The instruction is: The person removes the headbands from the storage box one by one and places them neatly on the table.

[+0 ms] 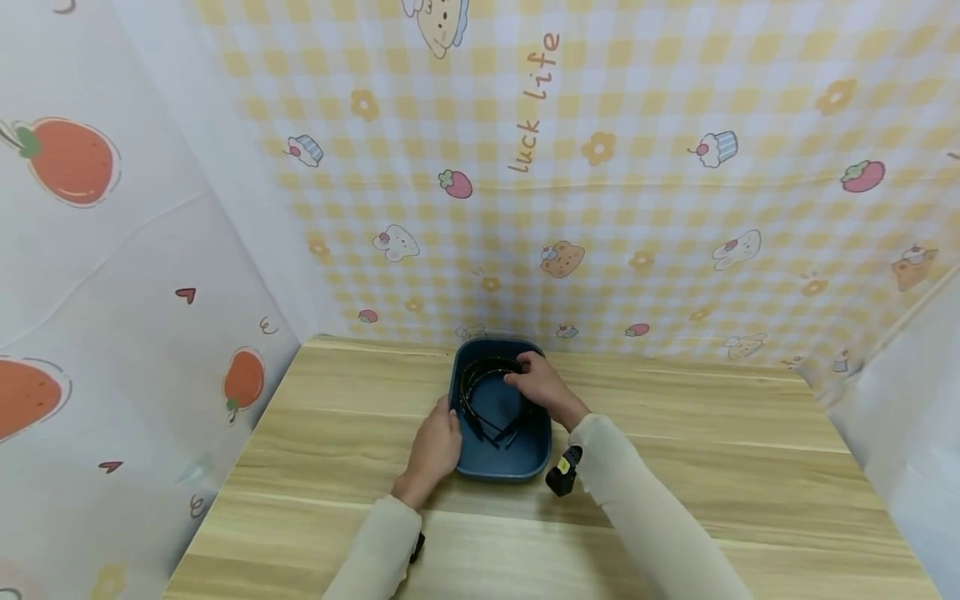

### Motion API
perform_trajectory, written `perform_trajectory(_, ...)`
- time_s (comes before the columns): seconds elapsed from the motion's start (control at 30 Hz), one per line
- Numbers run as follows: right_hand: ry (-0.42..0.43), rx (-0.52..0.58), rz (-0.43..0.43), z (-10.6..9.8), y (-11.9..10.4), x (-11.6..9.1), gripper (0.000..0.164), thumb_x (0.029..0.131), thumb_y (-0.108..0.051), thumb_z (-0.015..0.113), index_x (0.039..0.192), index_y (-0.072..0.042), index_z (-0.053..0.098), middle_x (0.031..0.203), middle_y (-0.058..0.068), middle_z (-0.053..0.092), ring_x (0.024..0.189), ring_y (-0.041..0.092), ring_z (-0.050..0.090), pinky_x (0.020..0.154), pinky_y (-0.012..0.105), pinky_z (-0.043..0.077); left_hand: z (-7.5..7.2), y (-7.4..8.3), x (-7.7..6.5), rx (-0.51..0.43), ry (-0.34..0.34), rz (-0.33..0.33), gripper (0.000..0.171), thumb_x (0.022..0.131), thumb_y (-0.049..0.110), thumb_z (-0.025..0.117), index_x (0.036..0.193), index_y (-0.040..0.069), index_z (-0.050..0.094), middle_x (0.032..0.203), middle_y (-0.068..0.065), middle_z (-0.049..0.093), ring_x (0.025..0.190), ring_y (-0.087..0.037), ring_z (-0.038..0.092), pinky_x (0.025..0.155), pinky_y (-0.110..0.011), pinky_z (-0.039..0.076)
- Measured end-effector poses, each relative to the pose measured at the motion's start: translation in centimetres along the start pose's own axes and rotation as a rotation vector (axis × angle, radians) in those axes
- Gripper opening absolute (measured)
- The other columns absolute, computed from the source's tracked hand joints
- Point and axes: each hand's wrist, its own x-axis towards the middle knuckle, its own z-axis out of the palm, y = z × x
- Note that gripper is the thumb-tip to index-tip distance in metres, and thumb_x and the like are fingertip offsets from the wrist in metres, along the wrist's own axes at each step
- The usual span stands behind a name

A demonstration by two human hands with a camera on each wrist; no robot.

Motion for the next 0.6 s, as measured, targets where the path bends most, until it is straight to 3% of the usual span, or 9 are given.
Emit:
perform_trajectory(0.37, 0.065, 0.088, -0.056, -0.04, 0.16, 0.08, 0.046, 0.093, 0.001, 0.062, 0.138, 0.003, 0.053, 0.141, 0.022, 0.053, 0.131, 0.038, 0.049, 0.105, 0.048, 0.043, -0.07, -0.14, 0.01, -0.003, -0.004, -0.005, 0.037, 0.107, 0.013, 0.037, 0.14, -0.001, 0.047, 0.13, -0.022, 0.062, 0.114, -0.037, 0.062, 0.092, -0.051, 0.051)
perform_trajectory(0.5, 0.1, 0.021, -0.096, 0.08, 0.43, 0.08, 0.047, 0.09, 0.003, 0.065, 0.135, 0.002, 0.057, 0.137, 0.02, 0.057, 0.127, 0.036, 0.053, 0.102, 0.047, 0.046, -0.09, -0.11, -0.01, -0.006, -0.005, -0.004, 0.038, 0.107, 0.013, 0.037, 0.141, -0.001, 0.046, 0.133, -0.022, 0.06, 0.118, -0.038, 0.06, 0.094, -0.051, 0.05)
perform_trajectory(0.6, 0.155, -0.052, -0.099, 0.15, 0.6, 0.07, 0.044, 0.087, 0.002, 0.07, 0.13, 0.003, 0.06, 0.124, 0.019, 0.064, 0.115, 0.032, 0.059, 0.096, 0.045, 0.05, -0.06, -0.09, -0.05, -0.01, -0.006, -0.001, 0.038, 0.107, 0.013, 0.037, 0.141, -0.001, 0.046, 0.134, -0.022, 0.059, 0.119, -0.038, 0.059, 0.095, -0.051, 0.049)
